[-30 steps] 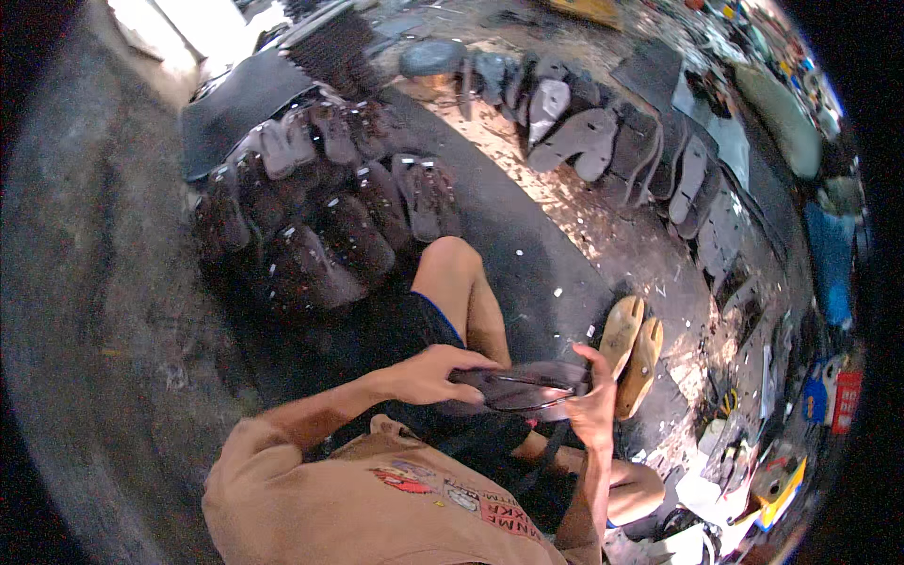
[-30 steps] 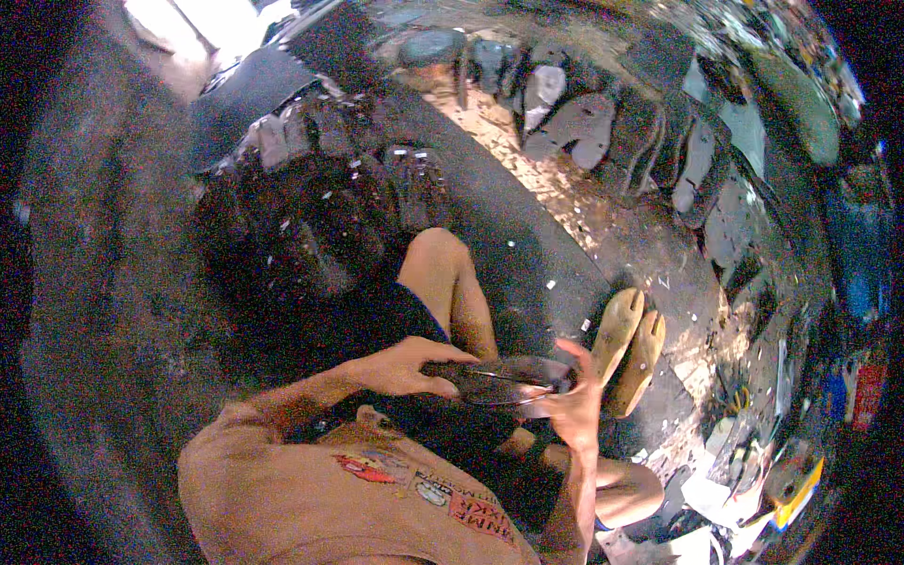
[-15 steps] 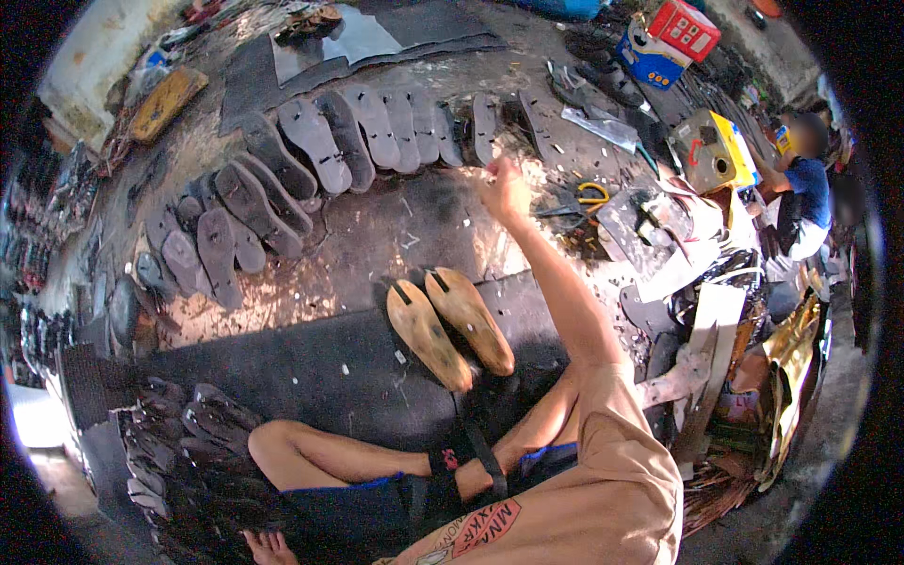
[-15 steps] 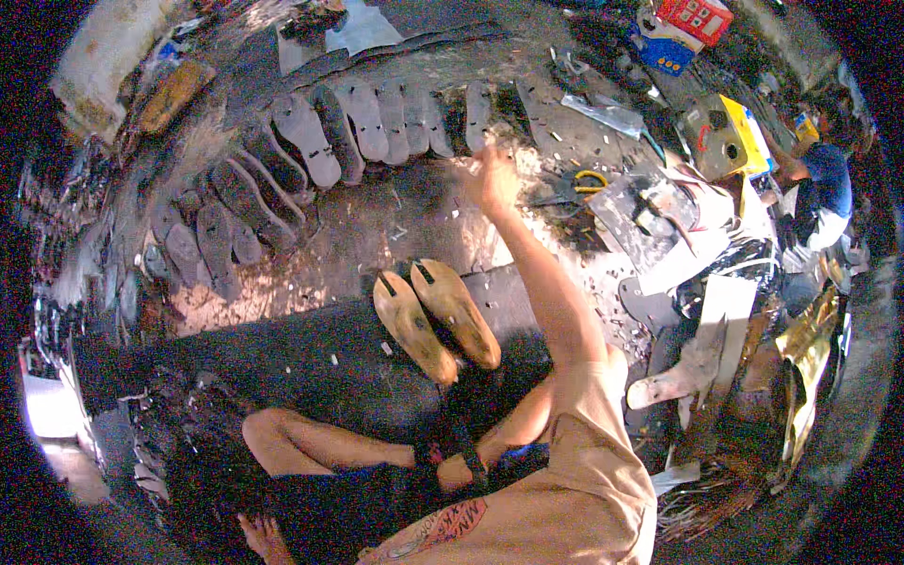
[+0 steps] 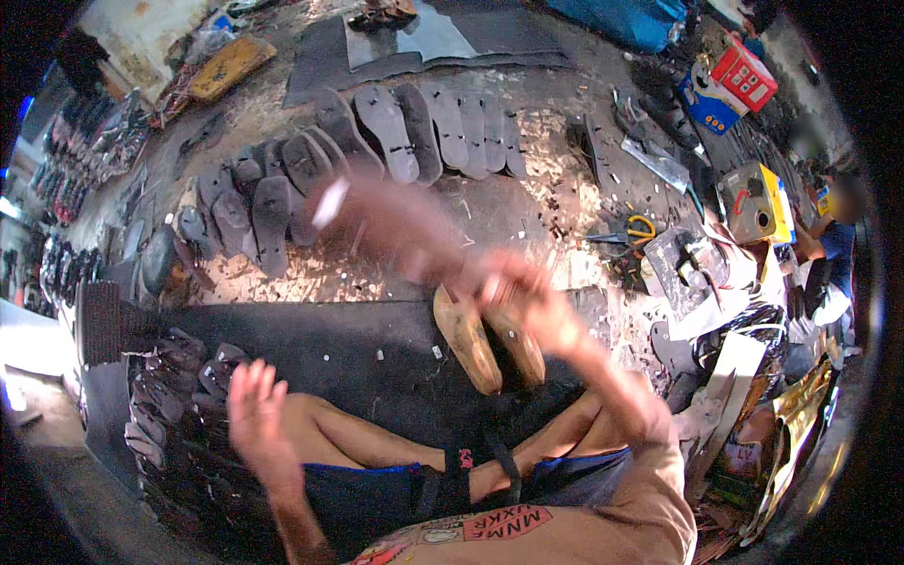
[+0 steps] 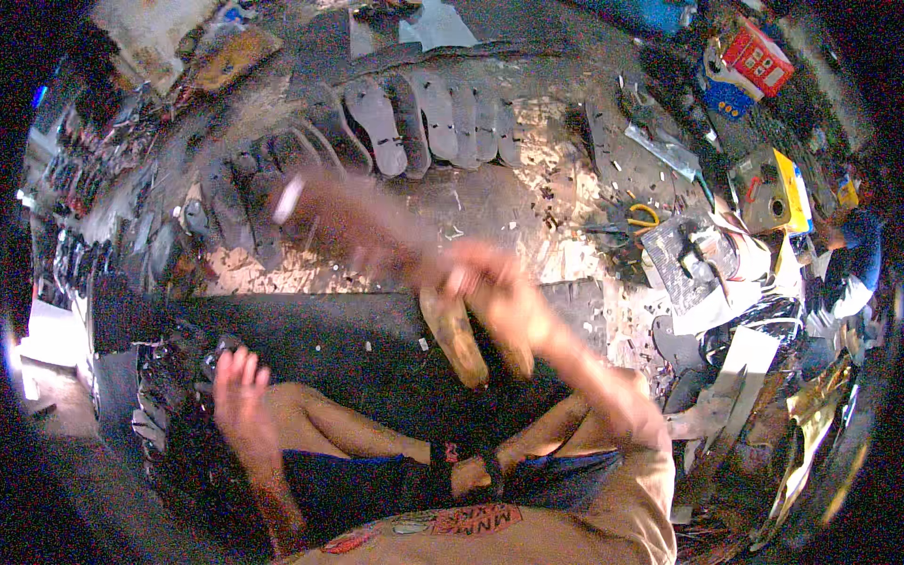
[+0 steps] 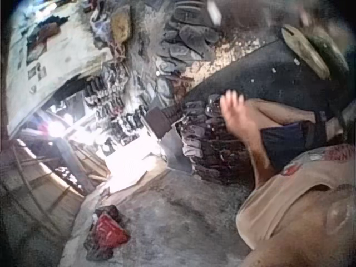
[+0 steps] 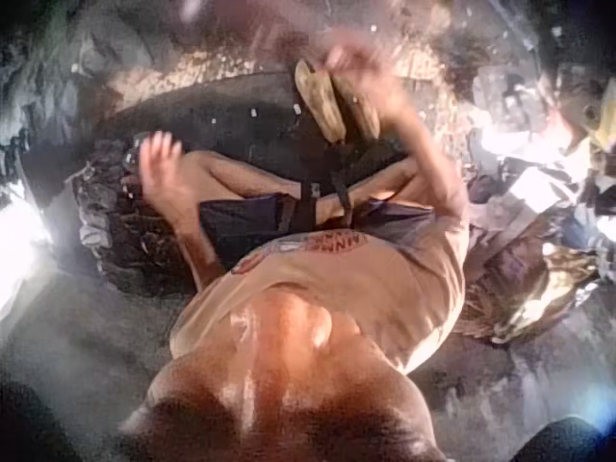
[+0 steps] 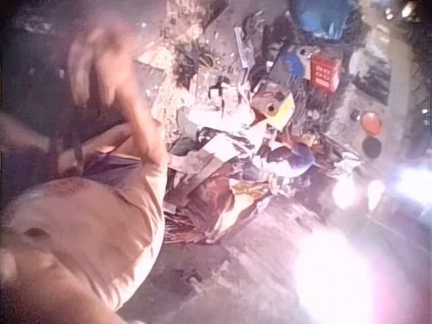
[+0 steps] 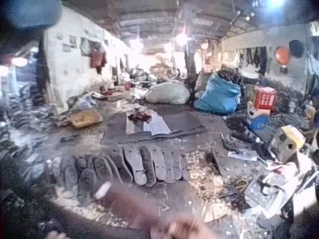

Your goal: The person sits on the floor and repeatedly attaches flip-flop straps to wooden sandal lasts, pressing the straps into place and adjusting them by hand. The person handles multiple sandals one at a time, picking up straps and lasts, and pressing the components together.

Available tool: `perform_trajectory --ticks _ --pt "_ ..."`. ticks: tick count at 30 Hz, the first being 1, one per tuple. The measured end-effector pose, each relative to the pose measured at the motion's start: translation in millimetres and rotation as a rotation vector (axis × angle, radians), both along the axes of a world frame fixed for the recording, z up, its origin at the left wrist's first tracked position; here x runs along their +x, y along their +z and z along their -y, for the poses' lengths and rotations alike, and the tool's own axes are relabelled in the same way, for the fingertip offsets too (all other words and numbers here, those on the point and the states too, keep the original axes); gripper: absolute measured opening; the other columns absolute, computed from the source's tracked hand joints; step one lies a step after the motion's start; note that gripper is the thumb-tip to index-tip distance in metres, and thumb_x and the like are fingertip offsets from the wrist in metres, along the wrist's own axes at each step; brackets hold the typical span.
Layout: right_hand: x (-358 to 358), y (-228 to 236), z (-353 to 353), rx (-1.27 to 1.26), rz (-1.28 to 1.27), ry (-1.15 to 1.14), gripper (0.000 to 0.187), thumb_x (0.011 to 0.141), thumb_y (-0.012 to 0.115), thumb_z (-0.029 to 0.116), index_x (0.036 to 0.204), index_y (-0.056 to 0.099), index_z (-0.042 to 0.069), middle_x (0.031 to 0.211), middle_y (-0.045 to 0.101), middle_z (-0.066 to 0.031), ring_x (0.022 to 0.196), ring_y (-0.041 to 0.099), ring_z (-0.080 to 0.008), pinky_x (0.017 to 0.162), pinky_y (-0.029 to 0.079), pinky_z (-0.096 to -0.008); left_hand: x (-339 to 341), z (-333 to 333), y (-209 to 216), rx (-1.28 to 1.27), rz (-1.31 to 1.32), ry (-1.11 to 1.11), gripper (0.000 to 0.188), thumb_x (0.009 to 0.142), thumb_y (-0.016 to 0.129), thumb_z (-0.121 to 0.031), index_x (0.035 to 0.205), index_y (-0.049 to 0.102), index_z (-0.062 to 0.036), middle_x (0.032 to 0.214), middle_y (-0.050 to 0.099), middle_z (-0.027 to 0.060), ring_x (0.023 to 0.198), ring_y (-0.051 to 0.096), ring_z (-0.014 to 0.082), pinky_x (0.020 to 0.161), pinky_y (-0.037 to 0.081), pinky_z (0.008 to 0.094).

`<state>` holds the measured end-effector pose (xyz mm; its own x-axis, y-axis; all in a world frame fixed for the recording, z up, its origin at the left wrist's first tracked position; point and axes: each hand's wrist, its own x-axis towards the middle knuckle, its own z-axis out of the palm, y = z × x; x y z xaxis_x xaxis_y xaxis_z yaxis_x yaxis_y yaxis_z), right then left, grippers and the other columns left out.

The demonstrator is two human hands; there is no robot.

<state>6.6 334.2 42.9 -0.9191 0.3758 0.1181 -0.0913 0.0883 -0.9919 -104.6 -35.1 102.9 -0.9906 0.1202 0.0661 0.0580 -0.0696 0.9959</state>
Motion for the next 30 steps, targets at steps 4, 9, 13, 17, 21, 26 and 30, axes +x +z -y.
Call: perform_trajectory --ticks 4,9,13,17,21,26,30 --pt "78 -19 127 -0.494 0.034 0.149 0.036 0.107 0.066 0.011 0.142 0.063 0.003 0.123 0.073 -0.0075 0.109 0.071 -0.0151 0.096 0.058 -0.0343 35 -43 2 0.344 -0.062 -0.347 0.057 0.100 0.065 0.001 0.152 0.043 0.0049 0.156 0.051 0.0210 0.132 0.061 0.0270 0.114 0.049 0.0435" --pt "97 36 140 0.271 0.065 -0.232 0.057 0.090 0.076 0.003 0.144 0.056 0.003 0.141 0.062 -0.0240 0.138 0.056 -0.0393 0.118 0.044 -0.0446 60 -44 25 -0.012 -0.435 -0.656 0.034 0.097 0.069 0.006 0.130 0.063 0.0008 0.151 0.057 0.0212 0.128 0.065 0.0282 0.110 0.053 0.0415" --pt "102 113 142 0.494 -0.149 -0.058 0.054 0.080 0.080 0.001 0.132 0.065 0.003 0.133 0.067 -0.0198 0.128 0.064 -0.0381 0.110 0.051 -0.0451 84 -46 43 -0.130 -0.744 -0.619 0.036 0.086 0.071 0.009 0.119 0.072 -0.0053 0.128 0.066 0.0176 0.129 0.066 0.0392 0.114 0.052 0.0538" --pt "118 111 153 0.507 -0.223 -0.136 0.041 0.076 0.084 0.001 0.115 0.072 -0.002 0.124 0.073 -0.0197 0.119 0.072 -0.0353 0.102 0.057 -0.0426 94 -48 47 -0.150 -0.962 -0.597 0.039 0.092 0.071 0.002 0.129 0.064 -0.0061 0.124 0.061 0.0169 0.120 0.066 0.0389 0.113 0.053 0.0575" --pt "118 116 148 0.424 -0.192 -0.109 0.048 0.077 0.081 -0.002 0.123 0.068 -0.001 0.121 0.071 -0.0177 0.118 0.069 -0.0385 0.102 0.056 -0.0467 97 -42 38 -0.312 -0.836 -0.726 0.037 0.097 0.070 -0.004 0.129 0.052 -0.0085 0.124 0.058 0.0227 0.118 0.062 0.0396 0.111 0.052 0.0539" --pt "129 107 144 0.549 -0.225 -0.087 0.050 0.071 0.082 -0.003 0.119 0.071 0.002 0.119 0.071 -0.0147 0.117 0.069 -0.0370 0.104 0.056 -0.0475 108 -53 33 -0.141 -0.884 -0.613 0.043 0.087 0.075 0.008 0.124 0.061 -0.0060 0.134 0.068 0.0230 0.127 0.067 0.0407 0.109 0.056 0.0555" --pt "131 104 147 0.539 -0.226 -0.150 0.050 0.071 0.081 -0.003 0.120 0.071 0.003 0.119 0.072 -0.0140 0.117 0.069 -0.0371 0.104 0.056 -0.0478 110 -55 27 -0.191 -0.983 -0.511 0.042 0.085 0.076 0.009 0.122 0.063 -0.0060 0.126 0.069 0.0197 0.124 0.068 0.0397 0.108 0.057 0.0551"
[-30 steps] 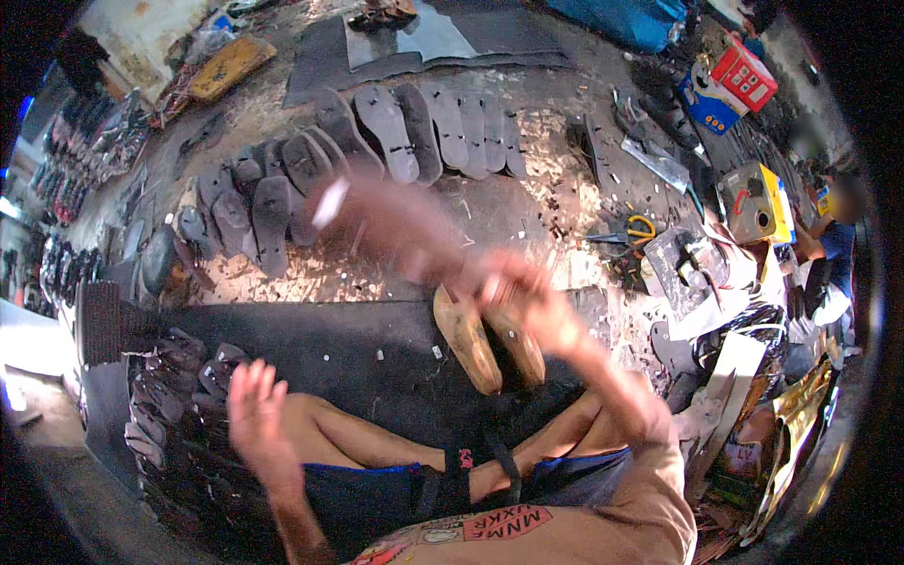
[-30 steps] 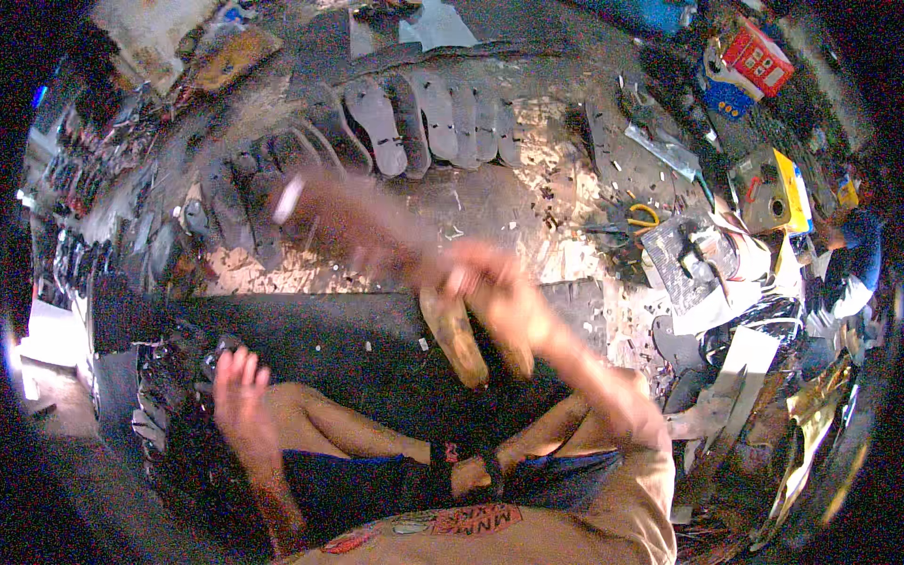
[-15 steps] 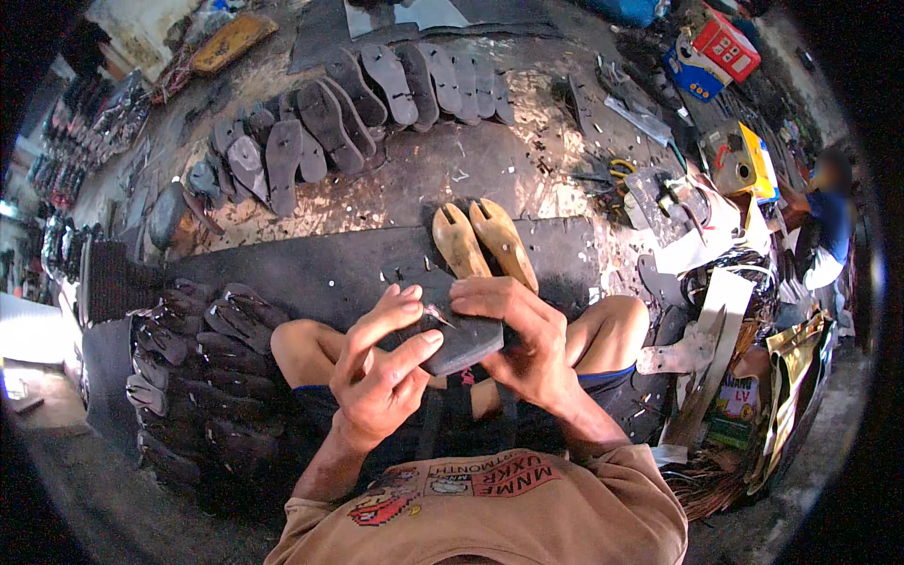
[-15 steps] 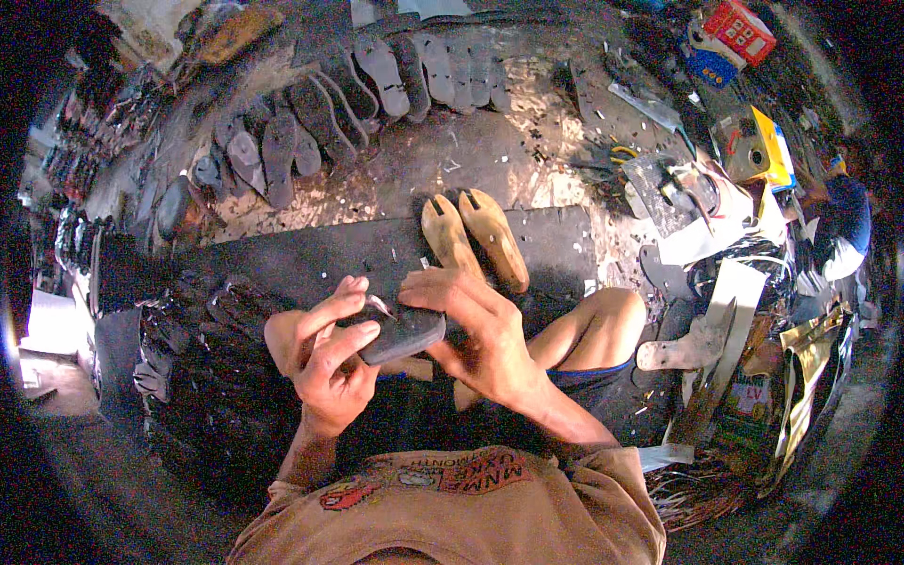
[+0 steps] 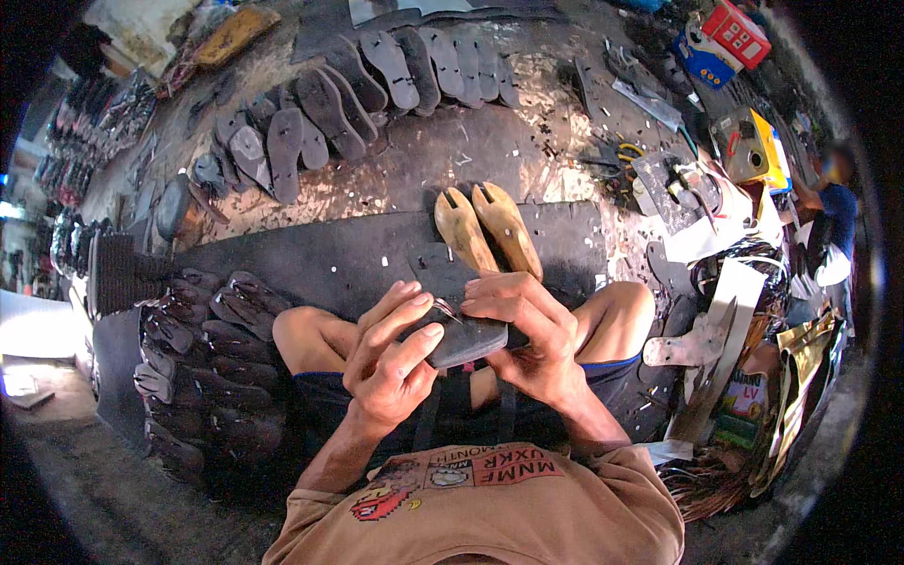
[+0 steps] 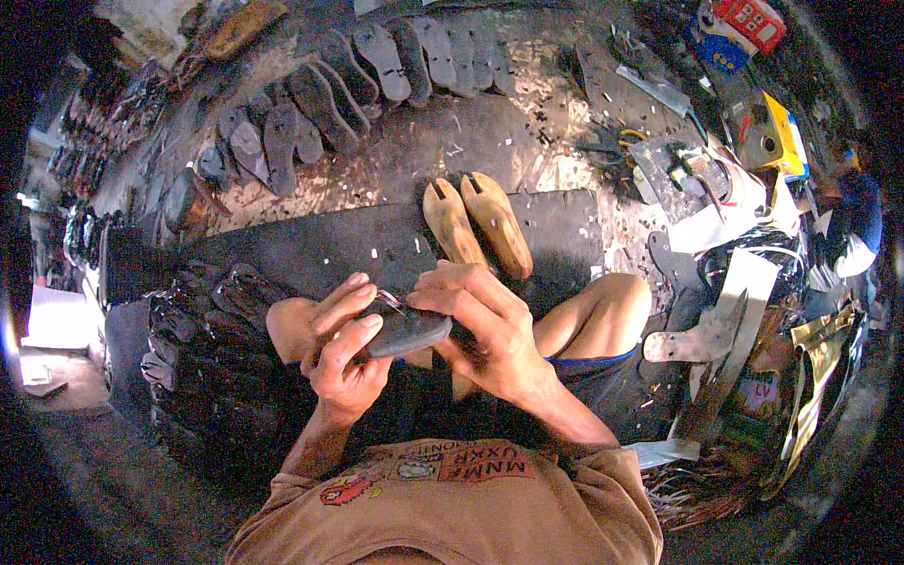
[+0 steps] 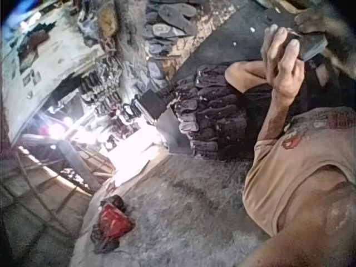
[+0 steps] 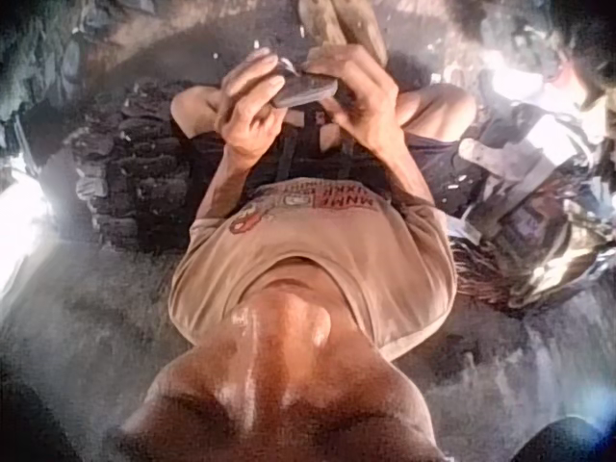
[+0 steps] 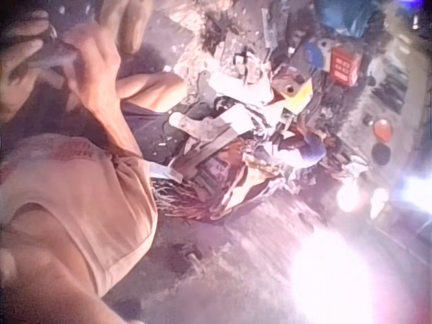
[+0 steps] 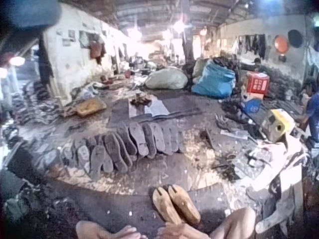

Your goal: The person sits on the floor and repeatedly attaches flip-flop straps to wooden sandal lasts, pressing the straps into place and adjusting them by hand. The person handles multiple sandals one at a time, picking up straps and lasts, and pressing the components together.

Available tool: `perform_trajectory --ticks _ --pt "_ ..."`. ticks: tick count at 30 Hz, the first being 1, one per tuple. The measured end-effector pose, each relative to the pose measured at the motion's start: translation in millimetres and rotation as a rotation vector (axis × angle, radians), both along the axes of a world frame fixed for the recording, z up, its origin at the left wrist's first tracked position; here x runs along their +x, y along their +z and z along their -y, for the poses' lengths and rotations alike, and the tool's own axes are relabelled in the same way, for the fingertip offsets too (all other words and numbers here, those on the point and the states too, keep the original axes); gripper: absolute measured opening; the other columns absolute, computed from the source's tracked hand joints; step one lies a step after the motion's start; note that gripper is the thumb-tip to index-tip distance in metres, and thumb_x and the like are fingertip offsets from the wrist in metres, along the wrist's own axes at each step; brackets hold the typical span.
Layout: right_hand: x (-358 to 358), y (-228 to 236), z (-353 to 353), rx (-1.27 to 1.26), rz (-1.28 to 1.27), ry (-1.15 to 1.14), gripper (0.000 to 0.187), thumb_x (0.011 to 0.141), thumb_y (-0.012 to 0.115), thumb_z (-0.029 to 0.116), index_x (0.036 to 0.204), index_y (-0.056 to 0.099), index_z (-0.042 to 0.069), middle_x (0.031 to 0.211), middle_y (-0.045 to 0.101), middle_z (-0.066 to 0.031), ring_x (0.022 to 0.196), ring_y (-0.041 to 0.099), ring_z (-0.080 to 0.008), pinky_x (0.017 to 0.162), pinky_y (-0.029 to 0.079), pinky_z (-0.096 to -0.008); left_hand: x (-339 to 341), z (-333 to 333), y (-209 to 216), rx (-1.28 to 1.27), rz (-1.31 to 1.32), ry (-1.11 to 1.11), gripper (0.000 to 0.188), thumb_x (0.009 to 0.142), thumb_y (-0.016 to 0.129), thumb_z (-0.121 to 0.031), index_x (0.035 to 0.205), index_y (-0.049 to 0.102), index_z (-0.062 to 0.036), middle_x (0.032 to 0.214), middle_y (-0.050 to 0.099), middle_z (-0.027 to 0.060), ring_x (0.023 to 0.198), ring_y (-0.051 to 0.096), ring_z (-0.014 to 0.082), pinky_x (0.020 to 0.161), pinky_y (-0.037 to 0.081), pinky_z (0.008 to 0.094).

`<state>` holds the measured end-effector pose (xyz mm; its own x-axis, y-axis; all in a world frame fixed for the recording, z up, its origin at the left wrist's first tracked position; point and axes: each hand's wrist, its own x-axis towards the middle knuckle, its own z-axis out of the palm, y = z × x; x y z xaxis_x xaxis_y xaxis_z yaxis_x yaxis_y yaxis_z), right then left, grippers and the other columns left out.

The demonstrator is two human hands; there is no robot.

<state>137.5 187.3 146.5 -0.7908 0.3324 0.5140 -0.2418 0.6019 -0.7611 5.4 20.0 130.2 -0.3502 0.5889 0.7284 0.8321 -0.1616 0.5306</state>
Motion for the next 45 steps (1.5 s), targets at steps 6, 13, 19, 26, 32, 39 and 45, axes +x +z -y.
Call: perform_trajectory --ticks 6,13,19,26,32,39,45 --pt "0 2 -2 -0.047 0.039 0.023 0.050 0.071 0.080 -0.003 0.119 0.071 0.003 0.115 0.072 -0.0130 0.121 0.066 -0.0370 0.104 0.056 -0.0468 -5 3 -2 -0.058 0.159 -0.175 0.048 0.085 0.077 0.004 0.128 0.060 -0.0068 0.121 0.061 0.0167 0.112 0.069 0.0353 0.099 0.059 0.0486" --pt "-1 -28 -37 -0.171 0.252 0.252 0.043 0.077 0.086 0.007 0.118 0.074 0.004 0.112 0.074 -0.0092 0.121 0.067 -0.0319 0.106 0.051 -0.0448 -2 5 -12 -0.213 0.206 -0.254 0.038 0.091 0.073 0.003 0.127 0.061 -0.0031 0.122 0.068 0.0206 0.102 0.070 0.0345 0.092 0.058 0.0440" --pt "-27 -155 -102 -0.112 0.258 -0.584 0.075 0.090 0.081 0.027 0.150 0.048 -0.004 0.133 0.067 -0.0315 0.125 0.065 -0.0453 0.107 0.052 -0.0491 -86 0 -74 0.091 1.605 -0.055 0.049 0.090 0.062 -0.020 0.135 0.059 -0.0007 0.138 0.066 0.0175 0.122 0.067 0.0346 0.099 0.057 0.0523" --pt "-20 -159 -75 -0.815 0.310 -0.232 0.078 0.087 0.083 0.021 0.152 0.045 0.000 0.135 0.067 -0.0175 0.121 0.067 -0.0288 0.102 0.055 -0.0400 -124 -13 -79 0.666 1.787 -0.396 0.060 0.103 0.066 -0.028 0.154 0.043 -0.0064 0.151 0.055 0.0138 0.148 0.047 0.0386 0.118 0.041 0.0723" --pt "37 -41 25 -1.435 0.331 -0.129 0.045 0.096 0.073 0.020 0.127 0.063 -0.010 0.117 0.073 -0.0208 0.091 0.076 -0.0264 0.075 0.065 -0.0405 -129 12 -69 0.673 1.059 0.109 0.071 0.101 0.075 -0.020 0.160 0.034 -0.0202 0.153 0.052 0.0166 0.140 0.054 0.0373 0.113 0.047 0.0712" --pt "21 -41 29 -1.476 0.443 0.101 0.045 0.101 0.071 0.021 0.134 0.065 -0.008 0.114 0.076 -0.0159 0.099 0.076 -0.0234 0.080 0.064 -0.0358 -115 14 -44 0.594 0.805 0.021 0.055 0.106 0.065 -0.018 0.154 0.038 -0.0153 0.154 0.051 0.0222 0.142 0.053 0.0423 0.113 0.046 0.0716" --pt "3 -30 42 -0.319 0.173 0.028 0.053 0.089 0.082 0.008 0.137 0.067 -0.006 0.136 0.071 -0.0243 0.130 0.068 -0.0303 0.110 0.052 -0.0391 -89 1 -30 0.559 1.398 -0.123 0.043 0.105 0.062 -0.014 0.145 0.048 -0.0177 0.145 0.059 0.0199 0.135 0.059 0.0407 0.109 0.052 0.0689"
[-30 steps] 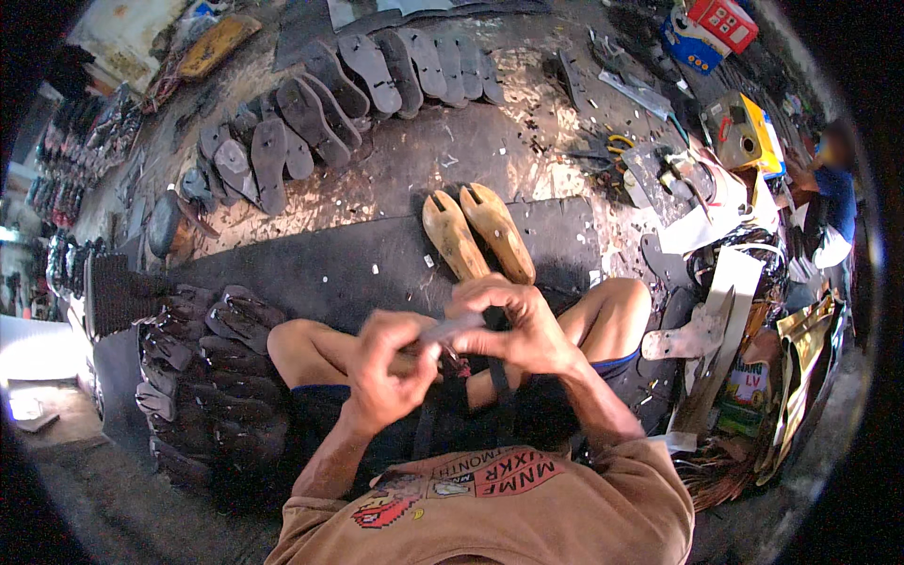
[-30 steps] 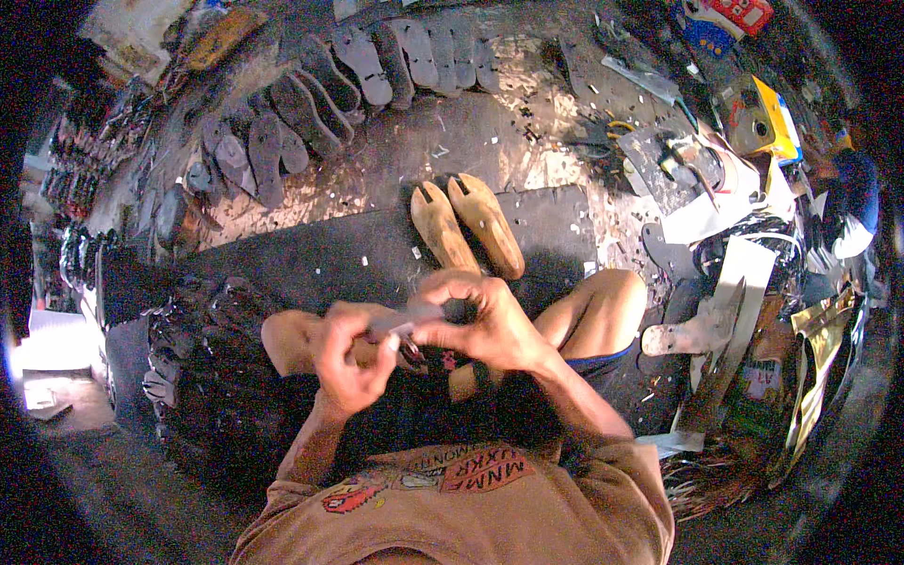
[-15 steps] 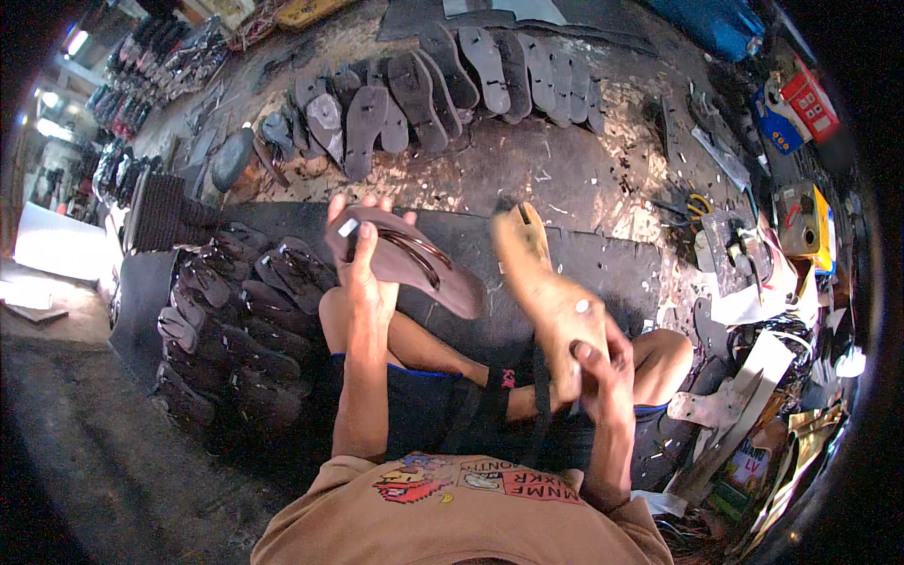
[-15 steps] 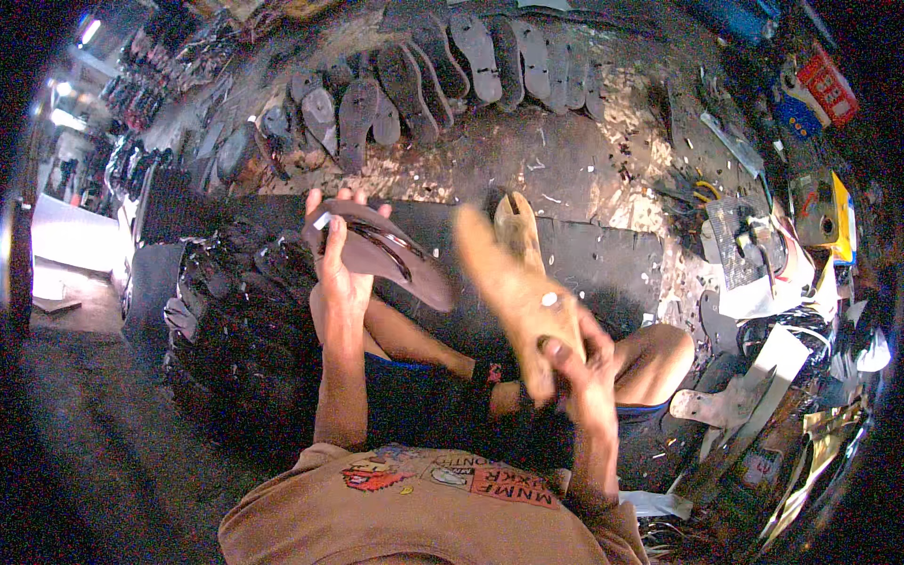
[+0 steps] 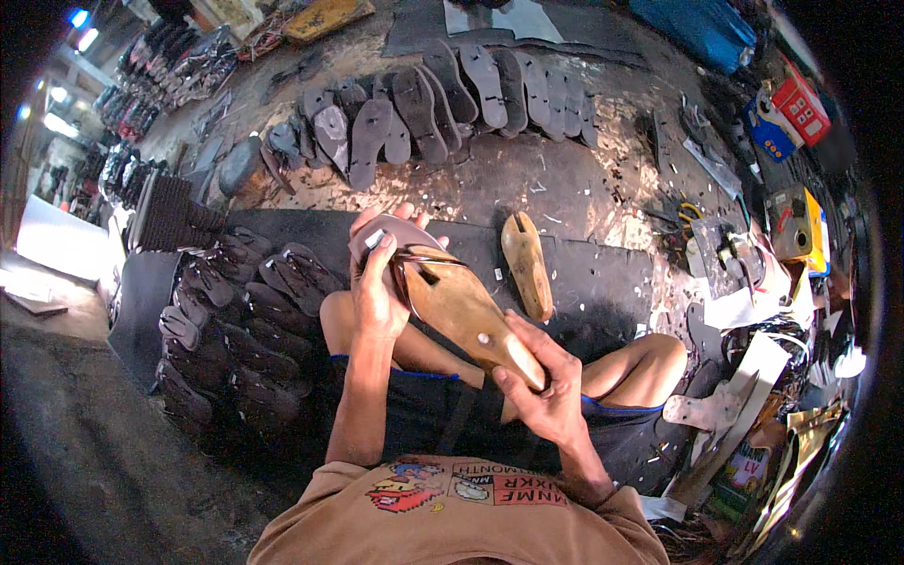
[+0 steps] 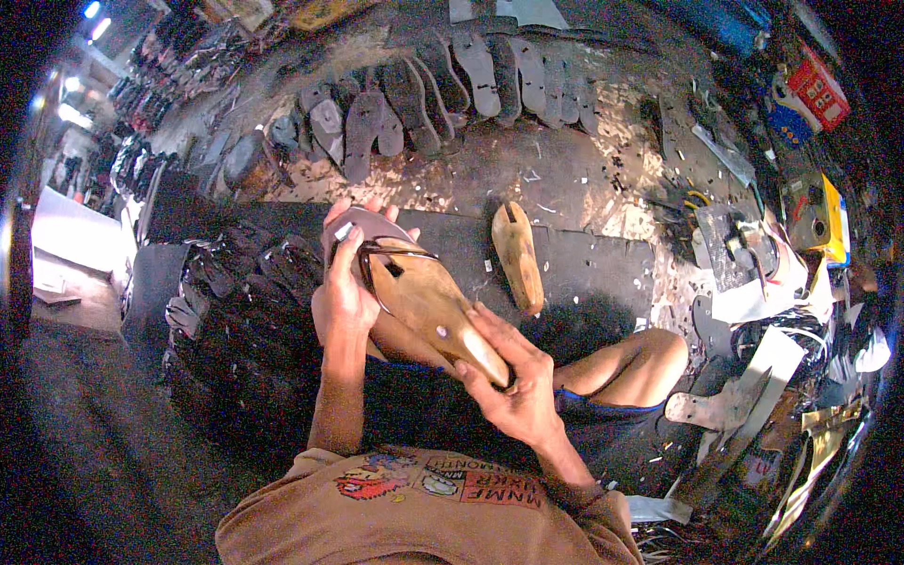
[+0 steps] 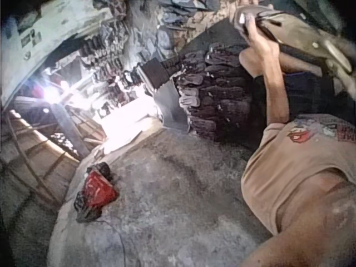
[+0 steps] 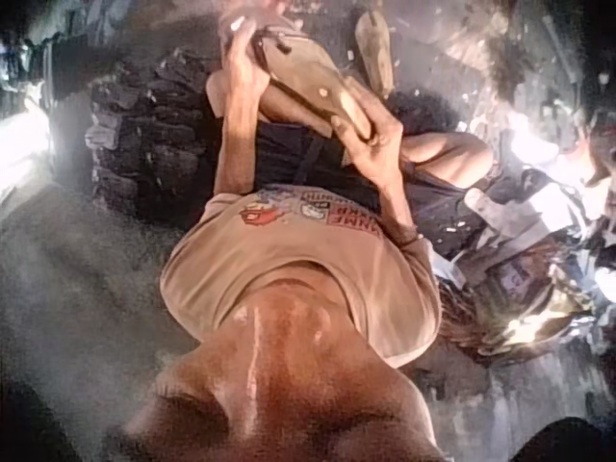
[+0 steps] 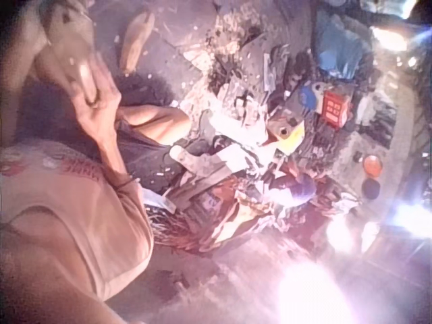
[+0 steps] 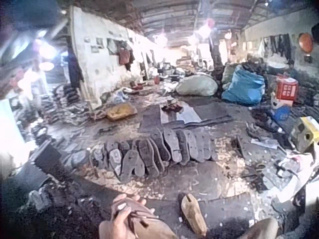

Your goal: The person sits on the floor and repeatedly attaches flip-flop straps to wooden sandal lasts, pressing the straps into place and adjusting them by hand. The person handles multiple sandals one at a time, picking up straps and lasts, and pressing the components together.

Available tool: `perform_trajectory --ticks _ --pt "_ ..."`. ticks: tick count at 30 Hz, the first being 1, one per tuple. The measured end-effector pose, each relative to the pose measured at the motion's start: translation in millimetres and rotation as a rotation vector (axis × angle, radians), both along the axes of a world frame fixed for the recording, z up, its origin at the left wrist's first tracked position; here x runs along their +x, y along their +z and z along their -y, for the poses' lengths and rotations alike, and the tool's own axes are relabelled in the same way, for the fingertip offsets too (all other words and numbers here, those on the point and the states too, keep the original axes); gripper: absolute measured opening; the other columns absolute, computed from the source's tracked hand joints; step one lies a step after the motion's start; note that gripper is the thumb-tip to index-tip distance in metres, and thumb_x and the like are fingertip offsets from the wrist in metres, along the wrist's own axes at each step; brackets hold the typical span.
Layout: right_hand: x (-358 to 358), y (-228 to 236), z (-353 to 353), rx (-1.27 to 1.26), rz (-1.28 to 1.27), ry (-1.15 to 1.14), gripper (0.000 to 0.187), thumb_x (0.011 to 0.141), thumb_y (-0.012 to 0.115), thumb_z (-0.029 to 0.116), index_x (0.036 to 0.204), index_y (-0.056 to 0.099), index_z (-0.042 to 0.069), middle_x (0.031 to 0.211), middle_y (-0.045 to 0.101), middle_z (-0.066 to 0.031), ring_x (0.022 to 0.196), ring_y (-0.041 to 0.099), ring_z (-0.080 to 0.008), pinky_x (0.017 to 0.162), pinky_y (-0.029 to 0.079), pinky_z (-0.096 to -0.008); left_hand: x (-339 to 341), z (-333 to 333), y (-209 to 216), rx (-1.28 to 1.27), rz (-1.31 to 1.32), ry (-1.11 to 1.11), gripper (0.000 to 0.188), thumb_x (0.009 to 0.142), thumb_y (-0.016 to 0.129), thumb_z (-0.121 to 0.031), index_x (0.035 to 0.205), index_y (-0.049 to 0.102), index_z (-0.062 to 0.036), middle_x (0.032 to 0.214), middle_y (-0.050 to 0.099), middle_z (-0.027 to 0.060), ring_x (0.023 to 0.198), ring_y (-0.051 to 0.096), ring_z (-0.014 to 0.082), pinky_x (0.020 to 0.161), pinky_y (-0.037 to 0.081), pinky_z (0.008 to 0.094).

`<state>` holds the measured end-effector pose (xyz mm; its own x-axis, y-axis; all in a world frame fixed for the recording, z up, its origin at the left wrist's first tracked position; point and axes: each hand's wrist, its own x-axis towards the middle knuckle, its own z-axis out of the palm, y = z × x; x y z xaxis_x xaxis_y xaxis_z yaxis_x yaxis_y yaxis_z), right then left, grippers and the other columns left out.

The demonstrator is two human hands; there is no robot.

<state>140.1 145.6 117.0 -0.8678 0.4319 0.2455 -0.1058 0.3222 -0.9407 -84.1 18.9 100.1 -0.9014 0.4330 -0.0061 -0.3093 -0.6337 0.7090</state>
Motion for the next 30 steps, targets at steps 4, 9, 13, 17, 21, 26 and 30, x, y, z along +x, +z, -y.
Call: perform_trajectory --ticks 4,9,13,17,21,26,30 --pt "7 -17 14 0.031 -0.048 -0.047 0.056 0.086 0.083 0.008 0.139 0.067 -0.004 0.145 0.063 -0.0293 0.135 0.064 -0.0400 0.113 0.050 -0.0438 2 -2 -7 0.121 0.158 -0.221 0.043 0.107 0.061 -0.023 0.147 0.047 -0.0206 0.148 0.056 0.0190 0.141 0.054 0.0413 0.111 0.048 0.0725" --pt "-17 -46 31 -0.256 -0.077 -0.164 0.051 0.096 0.076 0.013 0.143 0.064 -0.002 0.151 0.059 -0.0281 0.147 0.052 -0.0406 0.122 0.039 -0.0494 17 -18 -30 -0.063 0.020 -0.214 0.050 0.106 0.067 -0.037 0.149 0.046 -0.0254 0.146 0.055 0.0208 0.137 0.056 0.0406 0.109 0.052 0.0656" --pt "-12 -49 25 0.016 -0.053 -0.145 0.047 0.098 0.075 0.015 0.141 0.065 0.000 0.150 0.059 -0.0274 0.140 0.058 -0.0425 0.112 0.051 -0.0461 45 0 -37 -0.140 0.234 -0.252 0.070 0.108 0.050 -0.061 0.161 0.039 -0.0155 0.155 0.054 0.0159 0.142 0.053 0.0304 0.119 0.046 0.0501" --pt "-4 -54 48 0.019 0.158 0.041 0.072 0.095 0.081 0.022 0.157 0.048 0.006 0.165 0.028 -0.0258 0.155 0.031 -0.0401 0.126 0.030 -0.0525 87 16 -69 -0.516 0.426 -0.237 0.051 0.108 0.054 -0.046 0.144 0.057 -0.0100 0.139 0.065 0.0084 0.130 0.061 0.0225 0.113 0.047 0.0407" --pt "10 -95 24 -0.958 0.086 -0.100 0.047 0.117 0.043 0.040 0.138 0.062 0.002 0.111 0.073 -0.0116 0.110 0.067 -0.0215 0.104 0.050 -0.0396 100 48 -32 -0.319 0.438 -0.385 0.074 0.101 0.052 -0.062 0.142 0.057 0.0000 0.128 0.070 0.0141 0.114 0.070 0.0259 0.101 0.056 0.0403" --pt "-2 -90 41 -0.902 0.200 0.074 0.051 0.116 0.047 0.043 0.119 0.074 0.000 0.102 0.075 -0.0058 0.088 0.062 -0.0096 0.079 0.053 -0.0284 100 46 -22 -0.312 0.439 -0.366 0.076 0.100 0.052 -0.064 0.140 0.058 0.0006 0.124 0.071 0.0159 0.109 0.071 0.0277 0.098 0.057 0.0408" --pt "27 -101 47 -1.266 0.147 0.246 0.038 0.112 0.057 0.040 0.097 0.069 0.007 0.075 0.066 0.0028 0.063 0.055 -0.0063 0.062 0.045 -0.0268 105 55 -6 0.035 0.543 -0.510 0.081 0.092 0.059 -0.057 0.145 0.052 0.0029 0.131 0.068 0.0219 0.116 0.069 0.0371 0.103 0.055 0.0489"
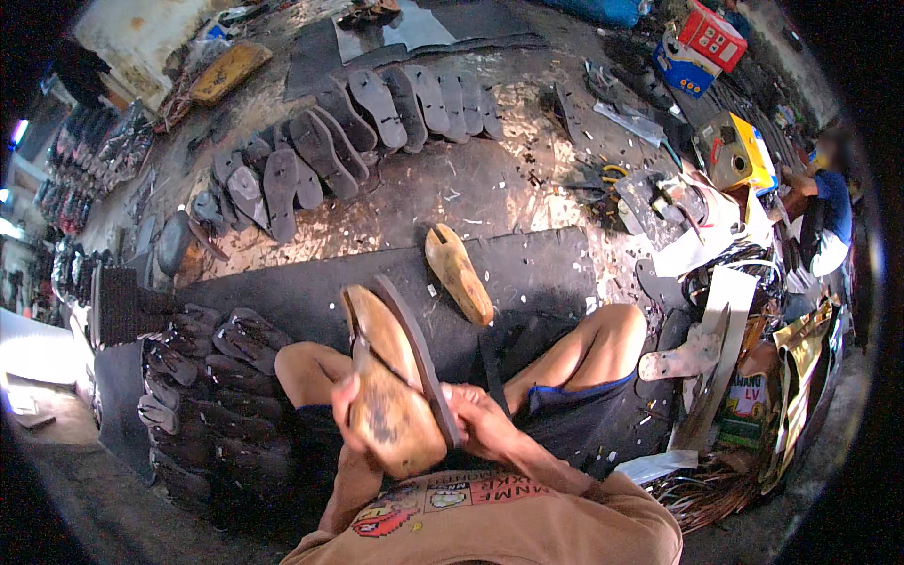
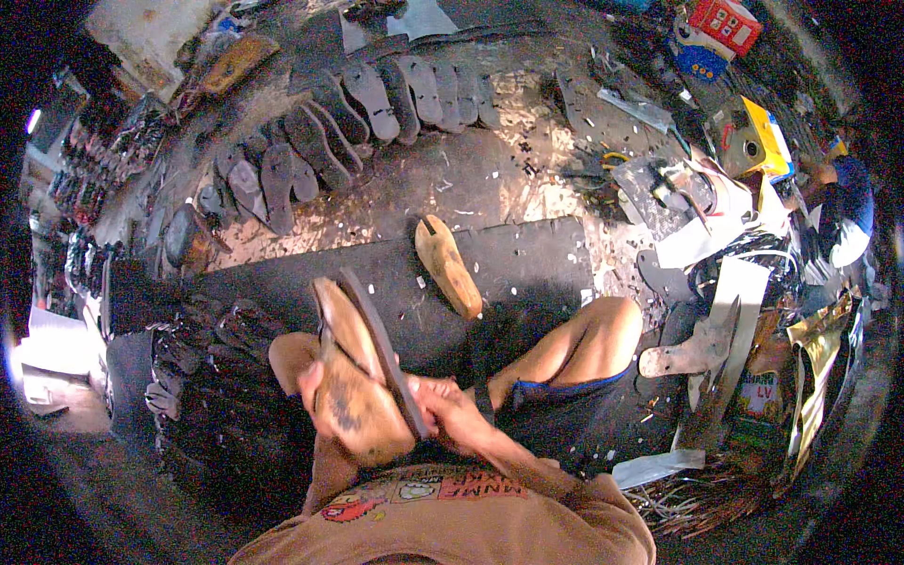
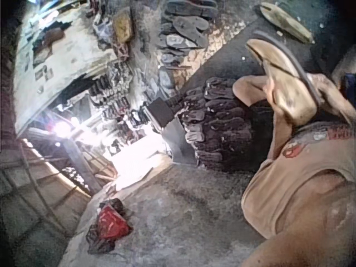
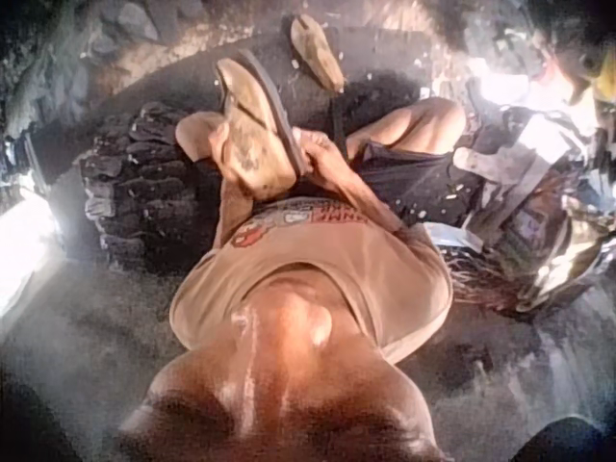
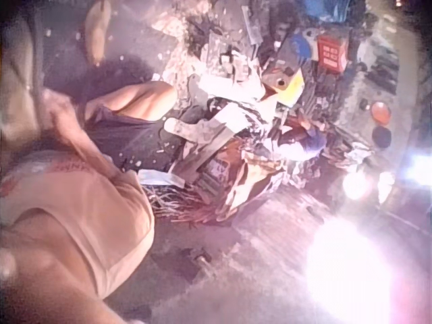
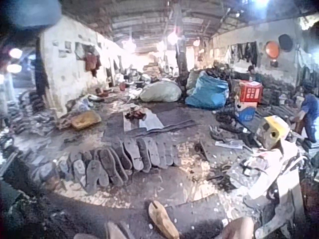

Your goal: The person sits on the floor and repeatedly attaches flip-flop straps to wooden sandal lasts, pressing the straps into place and adjusting them by hand. The person handles multiple sandals one at a time, picking up straps and lasts, and pressing the components together.

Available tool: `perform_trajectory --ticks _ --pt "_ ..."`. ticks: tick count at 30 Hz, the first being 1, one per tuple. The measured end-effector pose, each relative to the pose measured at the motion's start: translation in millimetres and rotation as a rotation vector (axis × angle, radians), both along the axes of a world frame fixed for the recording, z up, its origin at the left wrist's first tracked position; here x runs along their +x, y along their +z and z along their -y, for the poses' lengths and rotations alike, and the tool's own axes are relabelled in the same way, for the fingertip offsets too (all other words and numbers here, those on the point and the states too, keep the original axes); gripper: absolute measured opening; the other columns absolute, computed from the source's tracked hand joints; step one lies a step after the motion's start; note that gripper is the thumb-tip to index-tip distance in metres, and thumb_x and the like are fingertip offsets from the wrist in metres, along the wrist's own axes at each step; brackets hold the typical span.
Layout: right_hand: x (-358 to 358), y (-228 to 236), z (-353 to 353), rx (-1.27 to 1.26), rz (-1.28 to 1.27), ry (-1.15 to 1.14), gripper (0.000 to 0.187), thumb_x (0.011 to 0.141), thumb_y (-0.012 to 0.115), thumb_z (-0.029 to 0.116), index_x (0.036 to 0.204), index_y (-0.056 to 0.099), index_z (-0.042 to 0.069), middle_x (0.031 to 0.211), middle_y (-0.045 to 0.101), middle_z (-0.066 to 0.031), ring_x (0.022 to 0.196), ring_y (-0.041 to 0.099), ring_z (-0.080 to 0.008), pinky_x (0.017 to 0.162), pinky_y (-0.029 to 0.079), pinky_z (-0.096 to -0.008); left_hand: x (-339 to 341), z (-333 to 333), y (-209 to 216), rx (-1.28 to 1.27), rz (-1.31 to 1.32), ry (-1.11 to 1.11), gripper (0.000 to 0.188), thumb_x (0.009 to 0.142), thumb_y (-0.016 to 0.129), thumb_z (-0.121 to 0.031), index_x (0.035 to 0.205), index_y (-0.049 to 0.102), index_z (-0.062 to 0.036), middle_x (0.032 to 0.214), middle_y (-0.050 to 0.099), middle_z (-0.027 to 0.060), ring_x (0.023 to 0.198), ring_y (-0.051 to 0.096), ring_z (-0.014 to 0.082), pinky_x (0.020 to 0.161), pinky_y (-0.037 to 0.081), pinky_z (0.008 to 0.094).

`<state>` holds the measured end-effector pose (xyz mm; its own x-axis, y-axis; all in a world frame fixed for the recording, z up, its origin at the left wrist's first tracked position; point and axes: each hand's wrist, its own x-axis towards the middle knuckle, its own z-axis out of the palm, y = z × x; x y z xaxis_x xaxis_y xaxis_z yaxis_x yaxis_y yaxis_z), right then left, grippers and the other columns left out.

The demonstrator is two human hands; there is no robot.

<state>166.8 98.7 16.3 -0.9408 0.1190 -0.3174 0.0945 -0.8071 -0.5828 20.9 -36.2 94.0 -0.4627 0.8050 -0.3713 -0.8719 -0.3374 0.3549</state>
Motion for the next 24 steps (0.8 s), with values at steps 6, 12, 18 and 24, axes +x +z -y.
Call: perform_trajectory --ticks 6,12,18,24 --pt "1 9 7 -0.390 -0.063 0.025 0.054 0.106 0.069 0.030 0.154 0.054 0.009 0.143 0.068 -0.0039 0.127 0.065 -0.0142 0.106 0.053 -0.0306 12 -12 24 -0.224 -0.491 -0.149 0.099 0.080 0.077 -0.032 0.162 0.033 0.0000 0.148 0.056 0.0178 0.136 0.058 0.0307 0.117 0.045 0.0444" --pt "-16 7 9 0.152 0.086 -0.436 0.065 0.104 0.073 0.030 0.155 0.043 0.003 0.130 0.064 -0.0115 0.121 0.059 -0.0200 0.112 0.045 -0.0379 -10 -47 -14 -0.414 -0.561 0.005 0.064 0.098 0.065 -0.026 0.152 0.042 -0.0008 0.140 0.057 0.0139 0.127 0.058 0.0238 0.109 0.049 0.0395" --pt "-16 64 -17 0.478 -0.107 -0.170 0.134 0.079 0.091 0.012 0.166 -0.011 0.004 0.166 0.023 -0.0227 0.157 0.024 -0.0363 0.129 0.026 -0.0475 -10 -43 19 -0.526 -0.878 -0.119 0.044 0.113 0.055 -0.038 0.132 0.059 0.0014 0.118 0.065 0.0098 0.110 0.059 0.0161 0.101 0.047 0.0328" --pt "14 77 -20 -0.206 0.016 0.013 0.092 0.086 0.079 0.016 0.163 0.030 0.002 0.153 0.052 -0.0130 0.145 0.048 -0.0271 0.120 0.039 -0.0430 -1 2 0 -0.746 -1.022 -0.262 0.037 0.115 0.051 -0.032 0.129 0.064 -0.0011 0.119 0.069 0.0097 0.109 0.066 0.0215 0.096 0.053 0.0382"
